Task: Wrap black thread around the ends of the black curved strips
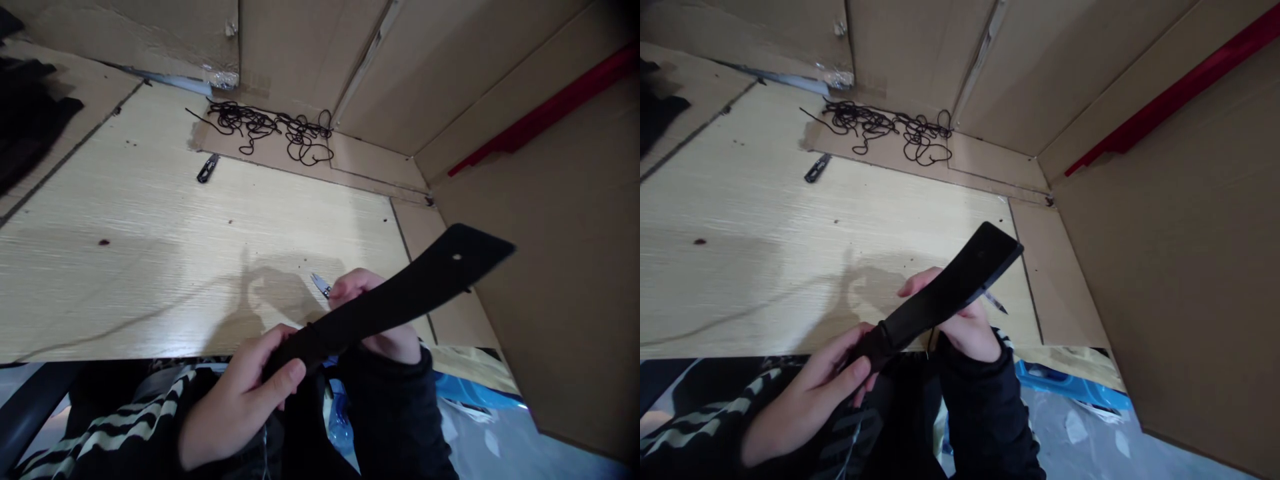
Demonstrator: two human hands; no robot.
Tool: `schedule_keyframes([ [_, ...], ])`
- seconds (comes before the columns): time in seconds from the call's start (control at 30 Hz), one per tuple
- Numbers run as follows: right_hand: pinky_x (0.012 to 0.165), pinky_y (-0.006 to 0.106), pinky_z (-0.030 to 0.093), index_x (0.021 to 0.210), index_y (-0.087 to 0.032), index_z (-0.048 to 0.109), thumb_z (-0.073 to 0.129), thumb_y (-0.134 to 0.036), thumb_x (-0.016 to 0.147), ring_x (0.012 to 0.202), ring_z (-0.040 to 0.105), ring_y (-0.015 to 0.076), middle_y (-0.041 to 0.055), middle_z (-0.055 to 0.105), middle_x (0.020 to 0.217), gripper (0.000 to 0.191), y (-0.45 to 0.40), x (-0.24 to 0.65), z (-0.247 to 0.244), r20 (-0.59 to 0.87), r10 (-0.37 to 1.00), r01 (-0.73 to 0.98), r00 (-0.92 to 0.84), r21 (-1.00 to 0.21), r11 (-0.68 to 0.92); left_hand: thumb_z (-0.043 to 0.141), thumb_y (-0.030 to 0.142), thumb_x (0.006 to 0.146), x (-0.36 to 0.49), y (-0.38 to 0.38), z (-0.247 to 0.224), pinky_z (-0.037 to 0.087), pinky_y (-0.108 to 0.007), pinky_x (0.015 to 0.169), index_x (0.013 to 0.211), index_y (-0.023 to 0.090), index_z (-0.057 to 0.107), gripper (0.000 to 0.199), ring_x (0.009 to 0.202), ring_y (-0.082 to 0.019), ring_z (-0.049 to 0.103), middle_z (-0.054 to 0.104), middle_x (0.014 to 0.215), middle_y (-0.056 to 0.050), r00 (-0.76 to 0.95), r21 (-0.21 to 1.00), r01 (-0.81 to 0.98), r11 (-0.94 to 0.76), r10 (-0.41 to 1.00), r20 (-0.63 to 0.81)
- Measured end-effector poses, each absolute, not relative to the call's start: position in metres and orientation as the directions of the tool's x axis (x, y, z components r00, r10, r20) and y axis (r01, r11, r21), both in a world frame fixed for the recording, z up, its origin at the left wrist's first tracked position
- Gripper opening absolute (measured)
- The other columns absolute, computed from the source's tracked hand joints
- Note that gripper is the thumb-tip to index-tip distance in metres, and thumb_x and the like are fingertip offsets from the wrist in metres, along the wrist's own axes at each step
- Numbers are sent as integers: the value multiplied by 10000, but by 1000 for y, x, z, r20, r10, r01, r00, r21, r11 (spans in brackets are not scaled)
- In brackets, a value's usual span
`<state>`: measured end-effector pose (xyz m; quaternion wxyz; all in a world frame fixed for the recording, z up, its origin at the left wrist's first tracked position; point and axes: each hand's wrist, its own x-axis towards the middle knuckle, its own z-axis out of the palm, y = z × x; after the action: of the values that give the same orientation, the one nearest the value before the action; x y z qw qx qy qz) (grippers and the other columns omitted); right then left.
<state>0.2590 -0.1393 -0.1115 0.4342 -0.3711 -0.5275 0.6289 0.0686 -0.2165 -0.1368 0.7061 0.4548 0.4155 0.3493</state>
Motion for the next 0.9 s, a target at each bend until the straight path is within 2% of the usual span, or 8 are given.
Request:
schedule_keyframes([
  [0.1,437,227,322,878,-245,722,798,-385,680,454,365,94,-51,427,545,254,-149,275,-92,-11,986,-45,-165,-999,-19,459,502,922,56,-221,-129,545,-256,667,1040,291,599,280,734,-155,660,694,829,17,328,975,218,40,938,-112],
  [0.17,437,211,277,897,-260,703,816,-402,663,415,271,67,-89,331,489,296,-161,281,-75,-51,998,-23,-40,-998,-52,461,524,911,47,-225,-124,579,-289,673,1042,290,597,300,794,-198,709,747,896,3,309,874,460,-159,951,10],
  [0.27,449,209,289,888,-270,647,845,-365,620,431,342,82,-78,383,495,346,-181,282,-55,-56,986,42,155,-997,-63,412,546,921,36,-232,-118,604,-324,589,1042,274,571,338,704,-216,735,766,850,0,320,689,653,-315,939,125],
  [0.4,453,196,301,833,-246,579,868,-331,564,448,368,86,-72,389,509,404,-199,282,-50,-110,964,59,241,-990,-128,333,553,937,25,-241,-116,604,-420,549,1069,263,549,385,669,-257,729,751,824,-23,376,554,745,-372,920,112],
  [0.53,445,177,297,824,-233,542,867,-343,579,442,356,73,-69,419,519,421,-201,295,-58,-141,967,56,214,-986,-156,322,544,939,16,-241,-112,593,-466,557,1066,257,569,399,664,-282,716,728,799,-42,407,492,790,-366,913,26],
  [0.67,414,165,279,863,-243,528,839,-337,640,425,334,74,-76,434,481,395,-196,312,-68,-120,979,53,164,-990,-130,291,450,976,10,-232,-107,599,-396,640,1064,268,570,344,783,-251,727,741,912,-37,446,527,761,-378,895,-3],
  [0.77,382,168,260,851,-243,534,840,-311,633,416,335,79,-76,423,473,382,-192,313,-69,-81,985,50,154,-995,-90,315,395,981,9,-225,-106,580,-313,624,1046,266,573,296,796,-220,727,746,916,-20,448,566,727,-390,893,40],
  [0.9,376,179,281,783,-229,547,862,-248,567,412,322,71,-79,396,480,382,-188,309,-62,-26,955,36,294,-999,-38,371,406,957,9,-221,-109,551,-313,583,958,237,603,287,713,-224,713,742,831,-34,416,543,734,-408,902,115],
])
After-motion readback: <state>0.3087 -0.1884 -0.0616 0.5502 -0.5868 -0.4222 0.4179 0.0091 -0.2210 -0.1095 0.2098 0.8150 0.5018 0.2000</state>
